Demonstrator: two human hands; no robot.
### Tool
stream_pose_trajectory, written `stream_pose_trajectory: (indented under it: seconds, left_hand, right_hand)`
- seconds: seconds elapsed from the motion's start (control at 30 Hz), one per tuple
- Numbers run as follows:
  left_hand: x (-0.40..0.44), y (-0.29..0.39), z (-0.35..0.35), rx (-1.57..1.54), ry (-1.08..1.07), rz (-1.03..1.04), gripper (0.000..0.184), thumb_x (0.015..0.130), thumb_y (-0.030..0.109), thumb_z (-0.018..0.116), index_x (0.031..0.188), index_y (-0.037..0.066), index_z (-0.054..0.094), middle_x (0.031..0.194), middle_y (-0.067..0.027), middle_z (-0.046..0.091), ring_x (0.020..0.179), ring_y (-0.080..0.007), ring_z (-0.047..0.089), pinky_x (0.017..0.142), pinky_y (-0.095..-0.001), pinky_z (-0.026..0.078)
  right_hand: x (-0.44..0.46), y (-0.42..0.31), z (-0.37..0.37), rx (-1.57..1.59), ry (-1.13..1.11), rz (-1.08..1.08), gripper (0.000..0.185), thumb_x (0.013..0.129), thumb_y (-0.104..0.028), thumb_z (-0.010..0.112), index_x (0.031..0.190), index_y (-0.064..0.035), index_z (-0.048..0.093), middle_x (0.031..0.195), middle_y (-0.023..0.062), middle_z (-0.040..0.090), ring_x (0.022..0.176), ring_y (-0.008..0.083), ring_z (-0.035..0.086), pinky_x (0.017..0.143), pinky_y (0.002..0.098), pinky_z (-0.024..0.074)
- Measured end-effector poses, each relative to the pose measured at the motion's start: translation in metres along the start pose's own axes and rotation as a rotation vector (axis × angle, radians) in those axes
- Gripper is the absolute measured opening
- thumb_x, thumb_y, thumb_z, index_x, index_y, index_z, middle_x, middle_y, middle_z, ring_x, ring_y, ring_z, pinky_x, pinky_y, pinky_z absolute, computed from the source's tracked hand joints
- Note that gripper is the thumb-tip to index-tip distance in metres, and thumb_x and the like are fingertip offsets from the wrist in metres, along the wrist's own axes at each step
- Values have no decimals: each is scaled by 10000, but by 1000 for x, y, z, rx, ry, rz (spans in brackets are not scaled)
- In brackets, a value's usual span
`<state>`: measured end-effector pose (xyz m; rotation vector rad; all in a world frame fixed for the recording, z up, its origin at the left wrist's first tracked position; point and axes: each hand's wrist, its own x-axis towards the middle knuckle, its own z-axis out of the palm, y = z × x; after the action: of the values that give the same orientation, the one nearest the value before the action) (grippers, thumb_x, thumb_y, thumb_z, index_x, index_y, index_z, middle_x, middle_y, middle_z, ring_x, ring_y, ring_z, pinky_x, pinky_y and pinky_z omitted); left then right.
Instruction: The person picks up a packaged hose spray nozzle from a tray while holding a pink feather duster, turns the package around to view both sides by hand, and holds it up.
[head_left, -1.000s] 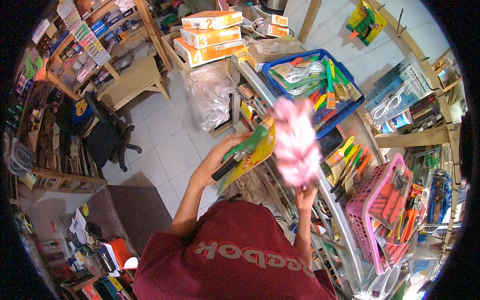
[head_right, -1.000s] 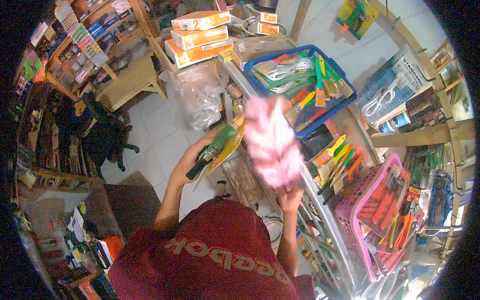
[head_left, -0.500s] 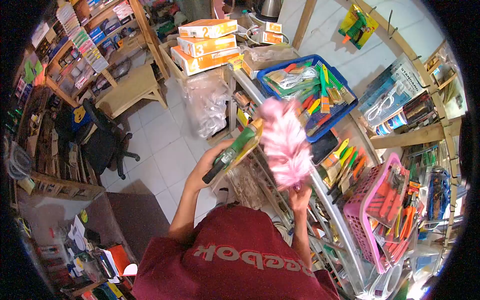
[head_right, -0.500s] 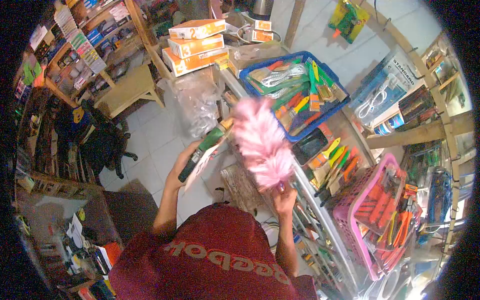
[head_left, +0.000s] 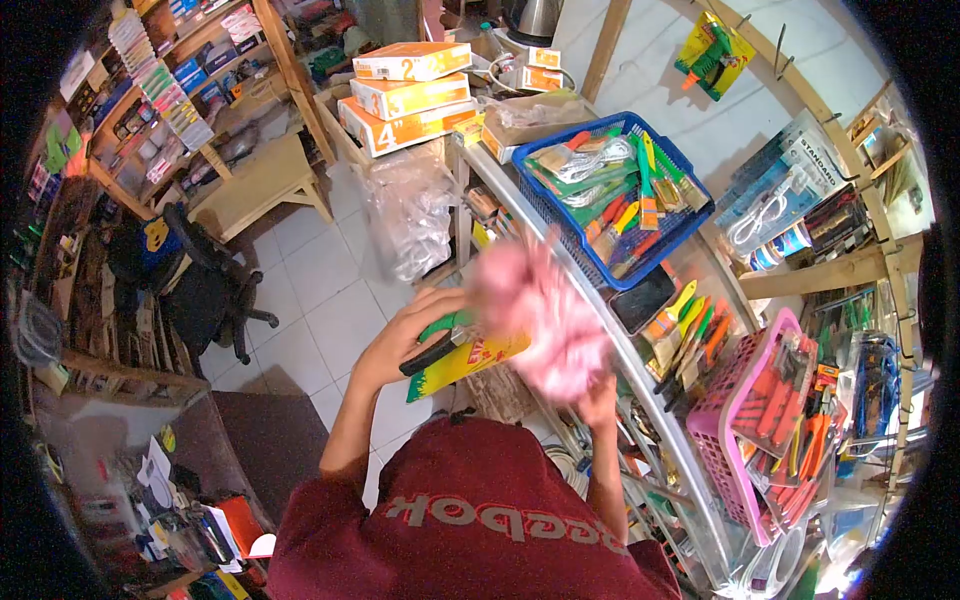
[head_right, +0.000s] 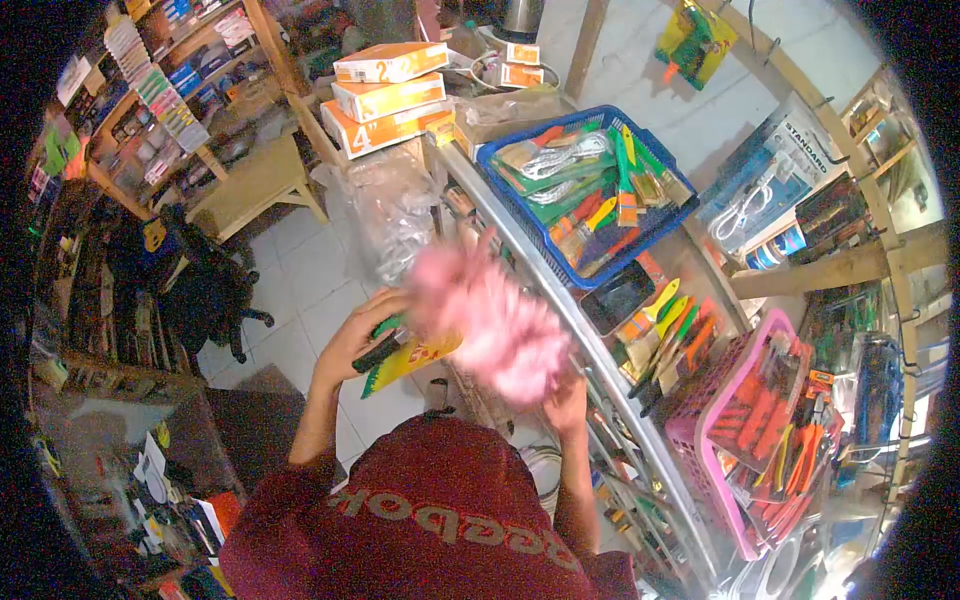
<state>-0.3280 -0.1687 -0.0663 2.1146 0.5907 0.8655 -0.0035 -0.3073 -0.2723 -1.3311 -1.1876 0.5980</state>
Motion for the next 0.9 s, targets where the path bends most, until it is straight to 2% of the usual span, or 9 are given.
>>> stream_pose_trajectory:
  seconds: [0.07,0.13,0.23,0.3,0.4,0.47,0.53,0.73,0.9]
  left_hand:
    - [-2,-9,2,-32,-3,43,380,905,205,478,1239,24,471,1245,-151,509,1115,-299,497,971,-375,342]
    - [-13,-14,16,-551,73,-148,405,923,240,451,1249,-1,451,1205,-186,528,1073,-294,534,937,-356,391]
    - [-26,-49,34,-1397,175,-526,513,913,337,457,1256,-42,420,1100,-232,571,947,-316,602,843,-368,486]
    - [-26,-48,35,-1641,161,-438,465,899,342,443,1212,-2,460,1121,-178,566,1027,-305,566,877,-424,485]
    - [-32,-91,63,-1734,233,-212,391,879,320,484,1143,33,504,940,-98,571,906,-246,544,775,-366,468]
    - [-37,-96,67,-1620,394,-367,348,873,310,504,1105,52,526,854,-51,558,825,-205,523,707,-323,445]
    - [-50,-111,67,-1438,534,-569,361,887,310,491,1130,44,505,937,-67,550,856,-197,525,730,-328,454]
    - [-55,-115,27,-1761,292,-537,474,912,293,454,1259,-26,402,1177,-164,507,1036,-253,516,841,-368,480]
    - [-20,-130,26,-2300,93,-378,353,821,178,555,1109,3,452,835,-47,497,705,-161,433,585,-275,425]
  right_hand:
    - [35,-76,17,-372,-96,126,155,741,-102,558,840,15,582,653,102,582,621,215,565,614,291,453]
    - [35,-61,8,-420,-328,358,241,758,-127,562,943,28,556,802,134,591,787,229,571,738,329,447]
    - [-20,36,3,-1037,-105,-781,463,788,-199,552,1159,51,436,1133,203,483,1126,302,422,973,422,279]
    - [9,-26,38,-300,-230,74,481,771,-244,575,1134,46,453,1100,204,498,1080,322,460,897,405,365]
    - [28,-64,65,-246,-192,332,368,746,-193,586,1028,33,515,969,195,553,927,310,544,766,364,438]
    - [0,-31,94,290,263,81,289,724,-167,584,941,23,563,847,181,582,815,303,585,712,360,453]
    - [3,-24,79,-307,25,-377,230,681,-204,626,780,1,591,709,171,577,661,341,585,624,386,466]
    - [4,-26,90,-474,-454,-238,231,634,-247,664,682,-38,578,624,138,565,569,343,563,531,420,442]
    - [12,-43,123,-614,-197,-248,186,644,-247,606,592,-87,529,489,122,454,441,319,493,424,391,385]
